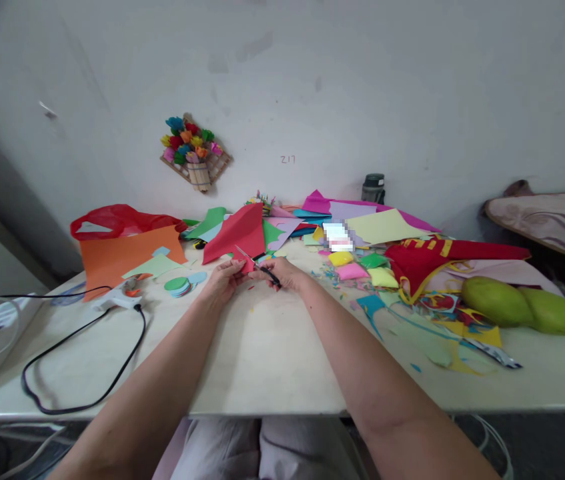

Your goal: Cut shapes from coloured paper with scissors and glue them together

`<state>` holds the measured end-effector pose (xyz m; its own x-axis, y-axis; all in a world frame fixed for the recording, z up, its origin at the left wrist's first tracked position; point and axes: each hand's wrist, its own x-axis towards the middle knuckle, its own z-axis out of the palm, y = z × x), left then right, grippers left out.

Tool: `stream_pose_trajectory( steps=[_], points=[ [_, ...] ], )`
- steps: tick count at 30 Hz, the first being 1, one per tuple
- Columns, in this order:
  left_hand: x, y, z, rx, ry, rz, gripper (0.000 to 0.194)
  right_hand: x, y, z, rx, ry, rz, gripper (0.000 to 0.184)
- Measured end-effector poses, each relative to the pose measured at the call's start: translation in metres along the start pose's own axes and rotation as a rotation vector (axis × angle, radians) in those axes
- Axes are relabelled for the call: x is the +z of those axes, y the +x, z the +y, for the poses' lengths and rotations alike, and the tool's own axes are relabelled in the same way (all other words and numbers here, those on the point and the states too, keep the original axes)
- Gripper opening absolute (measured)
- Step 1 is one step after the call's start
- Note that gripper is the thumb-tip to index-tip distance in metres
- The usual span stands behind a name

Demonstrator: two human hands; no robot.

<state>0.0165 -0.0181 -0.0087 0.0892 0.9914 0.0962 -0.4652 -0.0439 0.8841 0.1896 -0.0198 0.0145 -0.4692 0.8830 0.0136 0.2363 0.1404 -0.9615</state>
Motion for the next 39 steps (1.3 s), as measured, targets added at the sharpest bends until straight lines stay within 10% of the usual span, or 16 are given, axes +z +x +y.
stream_pose_trajectory(
  steps=[14, 25, 39],
  points=[
    [-0.005, 0.006, -0.001, 0.048, -0.04, 0.085, 0.019, -0.004, 0.011, 0.011, 0.039, -0.075, 0.162, 0.028],
    [-0.004, 0.006, -0.002, 0.094, -0.06, 0.057, 0.025, -0.018, 0.009, 0.013, 0.01, -0.993, 0.496, 0.031],
    [-0.003, 0.003, -0.002, 0.049, -0.088, -0.098, 0.036, -0.016, 0.002, 0.001, 0.153, -1.024, 0.28, 0.04]
  ],
)
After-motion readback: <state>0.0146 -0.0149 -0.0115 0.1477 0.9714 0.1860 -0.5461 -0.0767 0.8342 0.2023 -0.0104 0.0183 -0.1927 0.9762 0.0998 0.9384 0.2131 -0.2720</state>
